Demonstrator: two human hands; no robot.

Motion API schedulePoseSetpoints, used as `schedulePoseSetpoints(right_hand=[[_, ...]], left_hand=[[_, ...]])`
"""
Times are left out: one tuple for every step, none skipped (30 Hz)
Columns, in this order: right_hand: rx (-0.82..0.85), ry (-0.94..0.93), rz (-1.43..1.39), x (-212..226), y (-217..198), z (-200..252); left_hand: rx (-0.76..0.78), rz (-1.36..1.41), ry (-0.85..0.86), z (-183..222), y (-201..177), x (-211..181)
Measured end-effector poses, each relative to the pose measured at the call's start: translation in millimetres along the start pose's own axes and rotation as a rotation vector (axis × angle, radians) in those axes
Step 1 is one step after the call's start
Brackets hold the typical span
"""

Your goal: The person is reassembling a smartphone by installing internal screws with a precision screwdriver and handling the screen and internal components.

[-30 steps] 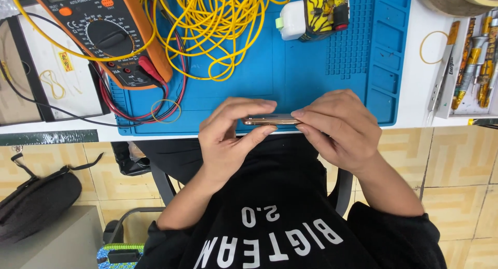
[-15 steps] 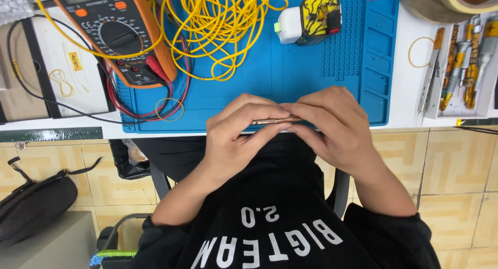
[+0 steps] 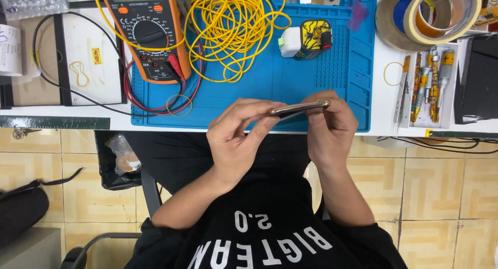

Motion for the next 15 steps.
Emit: schedulePoseSetpoints(right_hand=[[0.032, -0.04, 0.044, 1, -1, 0], [0.062, -0.082, 0.091, 2, -3, 0], [0.063, -0.086, 0.092, 6, -3, -2], [0.108, -0.104, 0.149, 9, -1, -4], [0.153, -0.122, 0.207, 12, 0, -6], [0.153, -0.122, 0.206, 19, 2, -10], [0.215, -0.112, 0.276, 25, 5, -13], [0.276, -0.1, 0.348, 30, 9, -16], [0.275, -0.099, 0.348, 33, 5, -17], [0.333, -0.084, 0.396, 34, 3, -17], [0.391, -0.068, 0.443, 35, 1, -17], [0.388, -0.068, 0.445, 36, 1, -20], [0.424, -0.113, 0.379, 39, 3, -22], [0.459, -0.155, 0.314, 42, 5, -24], [0.455, -0.154, 0.317, 41, 3, -26]], left_hand=[[-0.004, -0.017, 0.02, 1, -1, -3], [-0.006, -0.03, 0.041, 1, 0, -5], [-0.005, -0.029, 0.046, -1, -1, -8], [0.008, -0.072, 0.071, -2, -2, -13], [0.02, -0.116, 0.096, -3, -2, -16], [0.019, -0.117, 0.097, -5, -3, -19], [0.036, -0.176, 0.115, -6, -3, -21], [0.054, -0.234, 0.13, -7, -2, -24], [0.055, -0.234, 0.13, -8, -2, -25], [0.085, -0.282, 0.136, -9, -1, -26], [0.115, -0.33, 0.142, -9, 1, -27], [0.119, -0.328, 0.142, -10, 3, -27], [0.135, -0.368, 0.167, -11, 5, -27], [0.151, -0.406, 0.19, -11, 8, -27], [0.155, -0.403, 0.188, -11, 8, -26]])
Point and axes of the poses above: each hand's wrist, its own z-axis away from the middle knuckle, its own y-axis out of the palm, x = y × z, the point moved 4 cm from there along -z, towards the middle knuckle, and after that the axes turned 3 degrees about x, right-handed, at the moved point
